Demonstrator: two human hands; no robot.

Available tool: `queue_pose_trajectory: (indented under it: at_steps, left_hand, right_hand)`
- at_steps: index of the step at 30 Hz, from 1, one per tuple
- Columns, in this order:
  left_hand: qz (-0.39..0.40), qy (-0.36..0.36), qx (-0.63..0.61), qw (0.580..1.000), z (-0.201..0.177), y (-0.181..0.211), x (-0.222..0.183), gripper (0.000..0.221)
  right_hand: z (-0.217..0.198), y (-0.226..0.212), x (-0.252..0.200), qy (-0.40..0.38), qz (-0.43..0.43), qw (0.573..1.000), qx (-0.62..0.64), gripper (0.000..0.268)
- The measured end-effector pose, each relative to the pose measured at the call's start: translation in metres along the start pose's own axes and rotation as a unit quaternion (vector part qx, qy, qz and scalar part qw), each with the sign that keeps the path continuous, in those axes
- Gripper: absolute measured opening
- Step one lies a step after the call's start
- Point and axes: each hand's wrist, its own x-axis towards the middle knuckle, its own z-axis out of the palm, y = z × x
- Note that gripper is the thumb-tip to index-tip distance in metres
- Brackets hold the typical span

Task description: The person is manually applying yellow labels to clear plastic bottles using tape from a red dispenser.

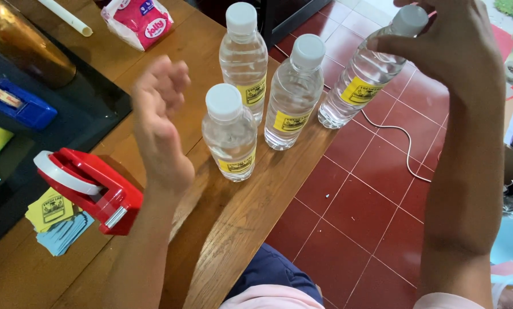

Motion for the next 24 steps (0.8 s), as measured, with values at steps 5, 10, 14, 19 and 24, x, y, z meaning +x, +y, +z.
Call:
queue_pose_trajectory:
  at_steps: [5,10,14,19,24]
  left_hand:
    - [0.100,-0.006,0.018,0.995,-0.012,0.018,0.062,0.039]
    - [0.012,-0.157,0.258,0.953,-0.007,0.029,0.121,0.021]
    - [-0.016,-0.332,0.426,0.841,0.022,0.026,0.145,0.063]
    - [-0.099,-0.379,0.448,0.804,0.044,0.025,0.152,0.046]
    - [-0.024,-0.348,0.464,0.814,0.050,0.002,0.158,0.035]
  right_hand:
    - [-0.011,-0.010,-0.002,-0.014,0.099,0.991,-0.083,0.059]
    - [-0.023,-0.073,-0.002,0.090,-0.048,0.992,-0.071,0.043]
    - [-0.026,-0.146,0.028,-0.133,-0.039,0.990,0.014,0.042]
    - [-0.013,-0.146,0.045,-0.247,-0.038,0.968,-0.022,0.027]
    - [-0.007,-0.120,0.052,-0.221,0.013,0.975,-0.018,0.022]
